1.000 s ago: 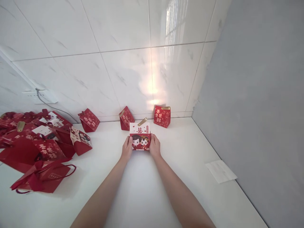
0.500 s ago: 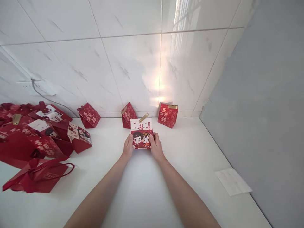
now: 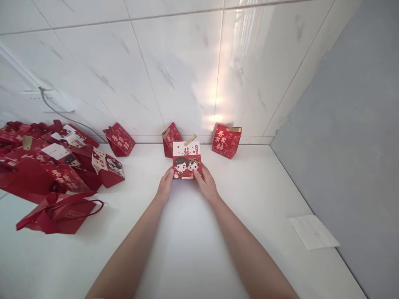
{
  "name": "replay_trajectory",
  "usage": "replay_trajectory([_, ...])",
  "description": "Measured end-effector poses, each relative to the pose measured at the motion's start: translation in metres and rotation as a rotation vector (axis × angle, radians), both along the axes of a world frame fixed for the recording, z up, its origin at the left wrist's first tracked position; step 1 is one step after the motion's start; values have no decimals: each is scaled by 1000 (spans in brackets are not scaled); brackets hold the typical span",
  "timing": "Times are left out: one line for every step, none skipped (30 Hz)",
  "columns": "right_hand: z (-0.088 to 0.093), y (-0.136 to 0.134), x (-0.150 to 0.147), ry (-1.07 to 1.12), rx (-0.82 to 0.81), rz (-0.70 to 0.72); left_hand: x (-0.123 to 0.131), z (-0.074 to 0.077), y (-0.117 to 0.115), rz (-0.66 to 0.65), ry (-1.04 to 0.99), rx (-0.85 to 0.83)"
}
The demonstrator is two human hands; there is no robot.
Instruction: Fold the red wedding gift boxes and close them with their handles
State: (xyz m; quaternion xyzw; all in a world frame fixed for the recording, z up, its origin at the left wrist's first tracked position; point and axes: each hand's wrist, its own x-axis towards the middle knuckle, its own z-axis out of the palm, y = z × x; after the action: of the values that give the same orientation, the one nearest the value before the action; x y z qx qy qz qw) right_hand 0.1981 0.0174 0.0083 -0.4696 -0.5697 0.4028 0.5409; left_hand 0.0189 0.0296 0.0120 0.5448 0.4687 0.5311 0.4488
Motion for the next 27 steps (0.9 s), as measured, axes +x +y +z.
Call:
replay_trajectory([0, -1, 0, -13, 32, 21, 0, 1, -1, -33, -16, 7])
replay_trajectory([-1, -2, 0, -22, 63, 36, 1, 1, -1, -63, -31, 12])
replay_trajectory([-1, -3, -1, -25, 88, 51, 1, 1, -1, -97, -42, 16])
replay_trajectory([-2, -4, -1, -16, 99, 71, 1, 1, -1, -135, -51, 18])
replay_trajectory([-3, -5, -1, 1, 94, 98, 1, 1, -1, -181, -59, 15])
replay_trajectory([-3, -5, -1, 20, 75, 125, 1, 1, 0, -228, -65, 4])
replay_trajectory([-3, -6, -1, 34, 46, 141, 1, 1, 0, -267, -66, -14])
replay_trajectory([-3, -6, -1, 36, 14, 137, 1, 1, 0, -293, -61, -37])
replay_trajectory([-3, -5, 0, 24, -16, 112, 1, 2, 0, -301, -51, -62])
replay_trajectory([-3, -5, 1, 0, -42, 74, 2, 3, -1, -293, -39, -83])
replay_trajectory([-4, -4, 1, -31, -64, 39, 3, 5, -1, -273, -28, -96])
replay_trajectory([-4, -4, 2, -59, -83, 16, 4, 6, -2, -248, -20, -100])
replay_trajectory([-5, -3, 3, -76, -97, 7, 6, 8, -2, -226, -15, -101])
replay_trajectory([-6, -3, 3, -83, -106, 8, 7, 8, -3, -207, -12, -102])
replay_trajectory([-7, -3, 4, -78, -109, 11, 8, 9, -3, -191, -9, -102])
replay_trajectory([-8, -2, 4, -66, -109, 13, 10, 8, -4, -179, -2, -104])
replay_trajectory([-8, -2, 4, -53, -110, 12, 10, 7, -3, -170, 6, -105])
replay_trajectory([-8, -3, 4, -41, -108, 10, 11, 6, -3, -162, 15, -102])
replay_trajectory([-7, -3, 4, -26, -103, 10, 11, 4, -2, -156, 21, -98])
replay_trajectory([-6, -3, 4, -5, -89, 10, 10, 2, -2, -152, 23, -92])
replay_trajectory([-5, -3, 4, 25, -65, 4, 10, 0, -1, -148, 24, -81])
replay_trajectory([-3, -3, 4, 63, -34, -9, 9, -1, 0, -141, 29, -61])
replay_trajectory([-2, -3, 4, 103, -5, -26, 8, -3, 0, -138, 42, -33])
replay_trajectory([-1, -3, 4, 138, 16, -40, 7, -3, 1, -141, 59, -1])
replay_trajectory([-1, -2, 4, 165, 26, -46, 6, -4, 1, -154, 68, 28])
replay_trajectory([-1, -2, 4, 182, 27, -42, 6, -4, 2, -179, 60, 49])
replay_trajectory([-2, -1, 5, 191, 21, -27, 6, -3, 2, -211, 27, 54])
